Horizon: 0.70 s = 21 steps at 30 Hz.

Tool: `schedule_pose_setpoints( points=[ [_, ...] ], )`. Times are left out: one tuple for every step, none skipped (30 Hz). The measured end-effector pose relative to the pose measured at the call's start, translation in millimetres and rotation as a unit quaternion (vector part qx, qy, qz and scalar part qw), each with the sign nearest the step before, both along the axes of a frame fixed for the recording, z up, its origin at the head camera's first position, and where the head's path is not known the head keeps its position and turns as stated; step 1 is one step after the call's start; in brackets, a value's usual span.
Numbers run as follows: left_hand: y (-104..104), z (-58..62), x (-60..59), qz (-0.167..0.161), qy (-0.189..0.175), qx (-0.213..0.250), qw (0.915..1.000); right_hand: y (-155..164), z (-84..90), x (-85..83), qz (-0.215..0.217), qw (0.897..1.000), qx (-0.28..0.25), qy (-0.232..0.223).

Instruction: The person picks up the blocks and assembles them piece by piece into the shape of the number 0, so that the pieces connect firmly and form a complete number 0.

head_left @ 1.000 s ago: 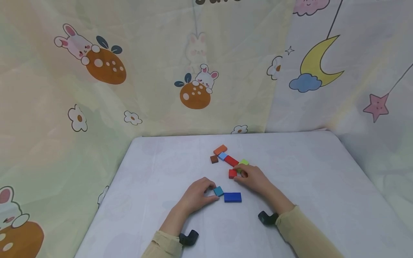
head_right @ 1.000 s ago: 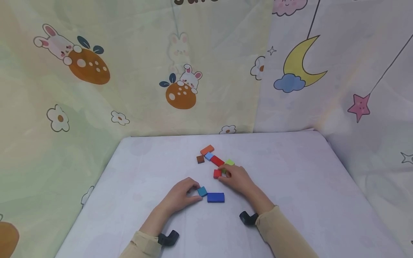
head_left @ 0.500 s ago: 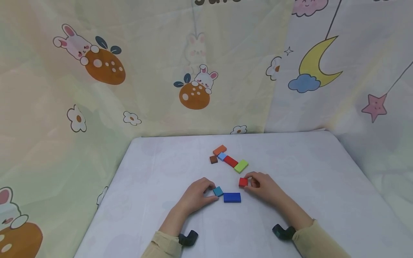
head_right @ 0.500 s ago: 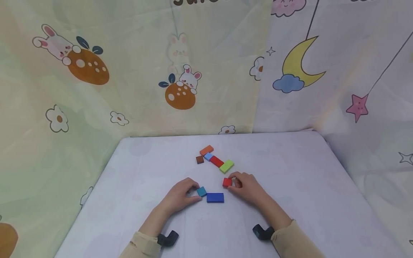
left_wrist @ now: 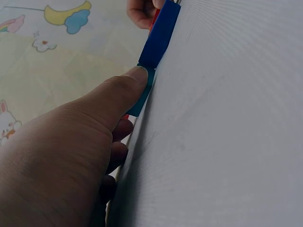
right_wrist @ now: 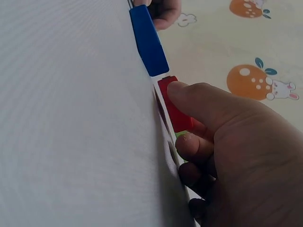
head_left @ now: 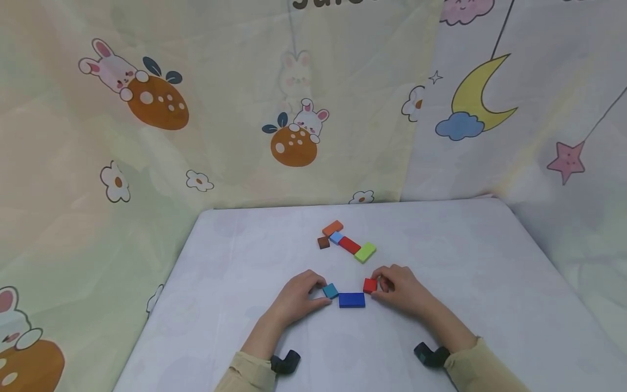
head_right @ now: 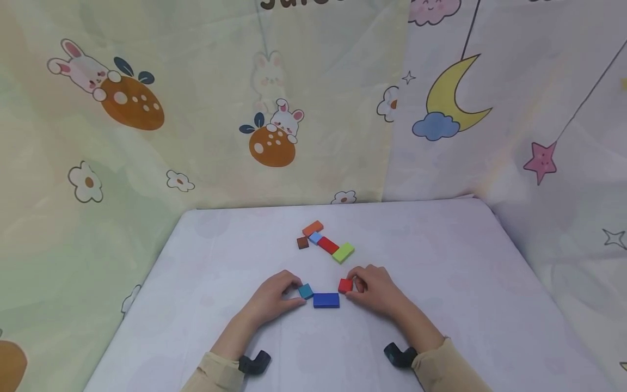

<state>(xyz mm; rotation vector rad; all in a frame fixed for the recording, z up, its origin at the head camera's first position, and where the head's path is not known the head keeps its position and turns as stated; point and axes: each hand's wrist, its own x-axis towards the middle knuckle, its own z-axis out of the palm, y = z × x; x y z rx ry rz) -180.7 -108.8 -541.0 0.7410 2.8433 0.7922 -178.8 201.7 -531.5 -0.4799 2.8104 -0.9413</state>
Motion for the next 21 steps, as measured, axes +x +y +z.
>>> schedule_pose_setpoints(
  points=[
    [0.0,-0.2,0.1,0.001,0.0,-0.001,1.0,0.2,0.1,0.5,0.003,1.0,0.0,0.001],
    [0.0,-0.4,0.1,0.002,0.0,-0.001,1.0,0.4,0.1,0.8,0.005,1.0,0.001,0.003],
    [0.0,-0.6,0.1,0.002,0.0,-0.001,1.0,0.6,0.0,1.1,0.008,1.0,0.003,0.005],
    [0.0,-0.6,0.2,0.003,0.0,-0.001,1.0,0.7,-0.2,1.3,0.01,1.0,0.006,0.007],
    [0.0,-0.6,0.3,0.002,0.0,0.0,1.0,0.9,-0.3,1.5,0.011,1.0,0.008,0.008],
    [0.0,-0.5,0.1,0.002,0.0,0.0,1.0,1.1,-0.5,1.4,0.012,1.0,0.011,0.01],
    [-0.3,-0.4,0.1,0.002,0.0,0.001,1.0,0.9,-0.8,1.3,0.012,1.0,0.012,0.011],
    [-0.4,-0.1,0.1,0.001,0.0,0.002,1.0,0.9,-0.9,1.3,0.012,1.0,0.013,0.011],
    [-0.6,0.2,0.0,0.0,0.0,0.003,1.0,0.6,-0.8,1.3,0.012,1.0,0.014,0.011],
    [-0.7,0.5,-0.1,-0.001,0.0,0.003,1.0,0.6,-0.5,1.5,0.011,1.0,0.014,0.011],
    [-0.8,0.9,-0.1,-0.002,-0.001,0.004,1.0,0.5,-0.2,1.6,0.011,1.0,0.013,0.01],
    [-0.8,1.3,-0.1,-0.003,-0.001,0.005,1.0,0.2,0.3,1.8,0.011,1.0,0.015,0.011],
    [-0.8,1.5,-0.1,-0.004,0.0,0.006,1.0,-0.1,0.9,2.1,0.011,1.0,0.015,0.011],
    [-0.7,1.7,-0.2,-0.004,0.0,0.006,1.0,-0.2,1.2,2.2,0.012,1.0,0.017,0.012],
    [-0.8,1.6,-0.3,-0.004,0.001,0.005,1.0,-0.4,1.8,2.5,0.012,1.0,0.018,0.013],
    [-0.9,1.5,-0.4,-0.004,0.002,0.006,1.0,-0.3,2.2,2.8,0.012,1.0,0.019,0.015],
    [-0.8,1.5,-0.4,-0.004,0.002,0.005,1.0,-0.4,2.2,3.0,0.012,1.0,0.02,0.015],
    [-0.8,1.4,-0.3,-0.004,0.002,0.004,1.0,-0.6,2.5,3.3,0.012,1.0,0.021,0.015],
    [-0.8,1.2,-0.2,-0.004,0.002,0.003,1.0,-0.6,2.6,3.6,0.012,1.0,0.02,0.014],
    [-0.9,0.9,-0.2,-0.004,0.002,0.001,1.0,-0.7,2.6,3.8,0.012,1.0,0.021,0.012],
    [-0.9,0.6,-0.2,-0.004,0.001,0.001,1.0,-0.8,2.5,3.9,0.011,1.0,0.022,0.011]
  ],
)
